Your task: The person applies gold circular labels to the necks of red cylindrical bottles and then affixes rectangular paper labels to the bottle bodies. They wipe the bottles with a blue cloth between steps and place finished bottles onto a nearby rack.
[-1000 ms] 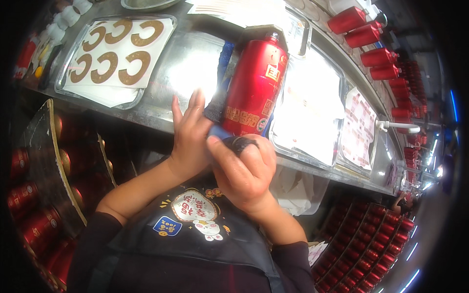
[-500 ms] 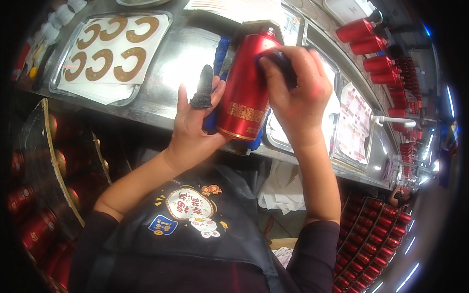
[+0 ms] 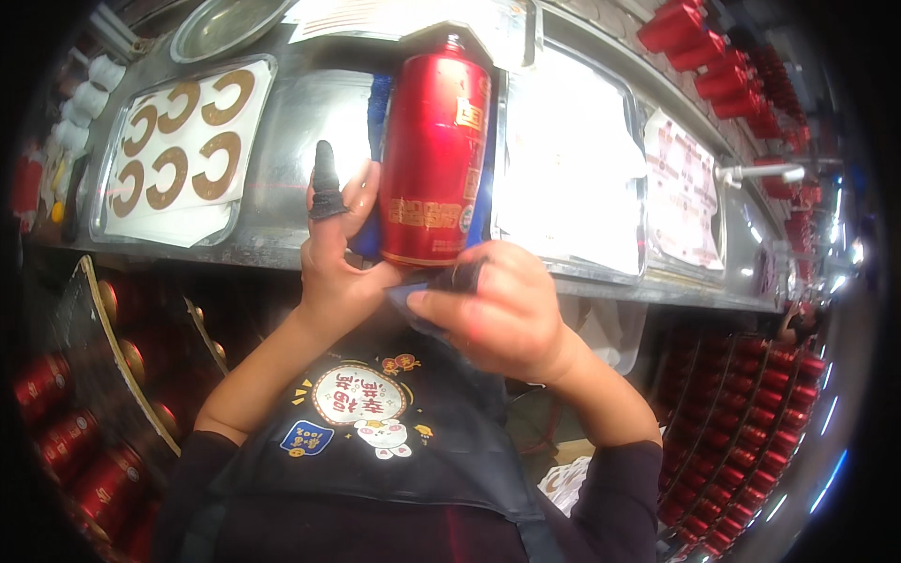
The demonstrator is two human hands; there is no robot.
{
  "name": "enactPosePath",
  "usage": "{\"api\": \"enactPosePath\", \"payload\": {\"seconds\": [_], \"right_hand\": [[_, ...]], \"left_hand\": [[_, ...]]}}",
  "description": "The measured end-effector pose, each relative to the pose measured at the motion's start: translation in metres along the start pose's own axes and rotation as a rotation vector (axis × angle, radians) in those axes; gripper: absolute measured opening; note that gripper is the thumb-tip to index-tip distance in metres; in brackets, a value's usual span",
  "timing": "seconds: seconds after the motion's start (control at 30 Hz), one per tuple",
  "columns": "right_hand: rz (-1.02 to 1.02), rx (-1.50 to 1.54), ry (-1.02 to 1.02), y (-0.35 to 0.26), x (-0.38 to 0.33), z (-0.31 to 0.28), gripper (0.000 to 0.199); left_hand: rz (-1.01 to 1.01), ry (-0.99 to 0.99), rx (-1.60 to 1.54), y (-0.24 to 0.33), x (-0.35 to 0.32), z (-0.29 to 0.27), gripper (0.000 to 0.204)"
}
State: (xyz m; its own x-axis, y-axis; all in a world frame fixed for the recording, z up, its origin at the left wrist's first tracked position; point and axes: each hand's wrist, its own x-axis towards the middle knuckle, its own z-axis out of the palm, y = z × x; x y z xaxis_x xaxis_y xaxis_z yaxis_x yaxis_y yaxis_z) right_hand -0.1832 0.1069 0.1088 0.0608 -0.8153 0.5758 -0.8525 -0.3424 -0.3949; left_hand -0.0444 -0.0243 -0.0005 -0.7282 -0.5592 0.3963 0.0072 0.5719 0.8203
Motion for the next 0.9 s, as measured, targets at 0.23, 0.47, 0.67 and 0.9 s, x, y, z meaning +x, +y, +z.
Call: {"api": "enactPosePath", "payload": {"seconds": [0.23, 0.47, 0.67, 0.9], "right_hand": [[0.140, 0.006, -0.020, 0.013, -0.085, 0.019, 0.035], [0.442, -0.078, 0.424, 0.101, 0.042, 0.004, 0.018], [-0.019, -0.316, 0.160, 0.058, 0.001, 0.014, 0.020], [0.172, -0.161, 0.453, 0.098, 0.031, -0.001, 0.020]], "left_hand": [[-0.086, -0.151, 0.024, 0.008, 0.005, -0.015, 0.095], [0.113, -0.105, 0.179, 0.033, 0.022, -0.009, 0.108], [-0.107, -0.220, 0.050, 0.028, 0.021, -0.019, 0.114], [-0.216, -0.252, -0.076, 0.021, 0.018, -0.019, 0.123]]}}
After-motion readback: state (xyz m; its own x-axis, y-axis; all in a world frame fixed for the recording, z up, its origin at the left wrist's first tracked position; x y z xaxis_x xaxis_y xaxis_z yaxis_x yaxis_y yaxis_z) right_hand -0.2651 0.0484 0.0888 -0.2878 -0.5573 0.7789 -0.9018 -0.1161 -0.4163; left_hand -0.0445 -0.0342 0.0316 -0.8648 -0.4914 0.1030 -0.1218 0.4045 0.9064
